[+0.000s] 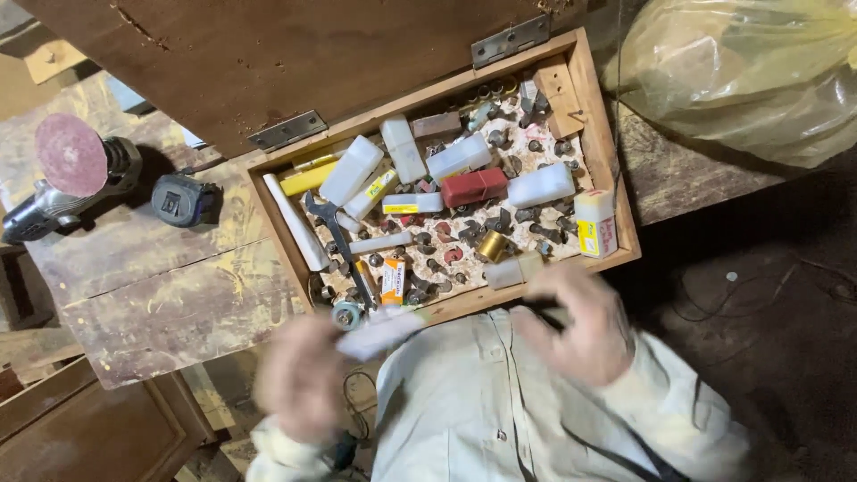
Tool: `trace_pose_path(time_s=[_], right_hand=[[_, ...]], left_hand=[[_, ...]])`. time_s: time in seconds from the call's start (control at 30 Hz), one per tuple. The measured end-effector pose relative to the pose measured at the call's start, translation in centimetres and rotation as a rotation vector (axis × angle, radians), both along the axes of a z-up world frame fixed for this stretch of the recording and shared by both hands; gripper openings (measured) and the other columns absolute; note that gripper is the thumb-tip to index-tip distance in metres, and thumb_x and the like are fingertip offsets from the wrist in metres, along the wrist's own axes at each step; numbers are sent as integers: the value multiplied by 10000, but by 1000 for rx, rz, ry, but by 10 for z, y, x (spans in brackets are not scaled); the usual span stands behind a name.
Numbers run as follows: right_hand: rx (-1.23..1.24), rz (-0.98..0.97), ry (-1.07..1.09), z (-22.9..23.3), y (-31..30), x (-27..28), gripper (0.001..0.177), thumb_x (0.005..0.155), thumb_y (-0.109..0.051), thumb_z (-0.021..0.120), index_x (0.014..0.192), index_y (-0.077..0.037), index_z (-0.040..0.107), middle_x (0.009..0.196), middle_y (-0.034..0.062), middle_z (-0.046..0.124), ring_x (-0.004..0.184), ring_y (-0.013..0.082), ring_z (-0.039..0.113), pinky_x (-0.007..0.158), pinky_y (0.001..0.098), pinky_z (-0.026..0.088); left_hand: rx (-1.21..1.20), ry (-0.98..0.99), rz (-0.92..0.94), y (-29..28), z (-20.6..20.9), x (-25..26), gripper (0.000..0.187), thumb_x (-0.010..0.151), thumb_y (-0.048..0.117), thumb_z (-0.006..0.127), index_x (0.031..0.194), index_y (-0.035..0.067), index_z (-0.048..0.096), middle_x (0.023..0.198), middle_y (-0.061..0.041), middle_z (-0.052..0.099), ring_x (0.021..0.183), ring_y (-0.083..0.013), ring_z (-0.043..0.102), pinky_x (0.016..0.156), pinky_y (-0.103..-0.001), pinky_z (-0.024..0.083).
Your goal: Searching through a wooden box of various small hardware components and marking an item with a marker.
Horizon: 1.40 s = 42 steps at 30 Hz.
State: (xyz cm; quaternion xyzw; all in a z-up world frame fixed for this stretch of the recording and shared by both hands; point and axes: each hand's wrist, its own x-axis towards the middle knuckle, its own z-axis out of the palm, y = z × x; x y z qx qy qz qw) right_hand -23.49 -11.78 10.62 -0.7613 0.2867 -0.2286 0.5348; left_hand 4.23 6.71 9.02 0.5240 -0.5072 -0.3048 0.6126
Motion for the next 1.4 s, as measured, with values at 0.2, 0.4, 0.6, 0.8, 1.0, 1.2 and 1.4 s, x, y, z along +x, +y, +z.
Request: trace_pose_path(time_s=[0.2, 0.4, 0.6, 0.8, 1.0, 1.2, 1.4], right_hand=[[-616, 14, 803, -64, -3, -5, 473, 753, -621, 779, 1045, -256, 707, 1111, -39, 663, 944, 283, 604, 781, 445, 436], [-304, 133, 1008, -50, -8, 19, 548, 817, -636, 711, 1118, -178, 707, 1176, 44, 623, 972, 381, 685, 850, 528, 526], [-185, 1, 1019, -60, -3, 29, 641, 776, -709, 721, 976, -125, 546, 1087, 111, 571, 892, 468, 697, 804, 573, 513], [-244, -138, 1025, -73, -8, 7, 430, 763, -497, 773, 1017, -283, 501, 1151, -29, 501, 823, 362, 733, 784, 505, 558], [-105, -65, 991, -45, -7, 44, 690, 702, -502, 876, 1176, -126, 543, 1189, 144, 526, 1000, 433, 692, 820, 623, 538], [-146, -65, 988, -51, -6, 38, 760, 685, -517, 818, 1276, -170, 487, 1211, 138, 532, 889, 484, 723, 771, 618, 545], [-300, -24, 945, -38, -11, 34, 718, 749, -554, 810, 1294, -144, 584, 1236, 195, 567, 942, 465, 732, 786, 619, 568]], left_hand=[[214, -487, 1019, 64, -118, 151, 255, 1107, -20, 515, 1348, -89, 562, 1263, -266, 607, 844, -267, 581, 665, -358, 537], [204, -888, 1101, 60, -199, 170, 269, 924, -83, 717, 1192, -69, 715, 1006, -269, 640, 903, -435, 640, 815, -444, 504], [308, -864, 1105, 63, -221, 173, 364, 867, 29, 812, 1223, 85, 757, 945, -112, 577, 786, -321, 646, 703, -377, 544], [336, -839, 1108, 61, -216, 172, 380, 852, 82, 872, 1213, 114, 756, 921, -87, 593, 784, -290, 644, 687, -362, 548], [340, -856, 1090, 55, -210, 171, 349, 874, 97, 854, 1202, 140, 743, 914, -84, 580, 766, -300, 636, 680, -366, 552], [347, -855, 1107, 53, -213, 170, 340, 876, 104, 851, 1195, 140, 741, 902, -85, 587, 760, -309, 644, 659, -370, 547], [346, -867, 1108, 58, -214, 170, 350, 874, 114, 844, 1203, 148, 732, 916, -82, 583, 827, -323, 636, 706, -390, 554]])
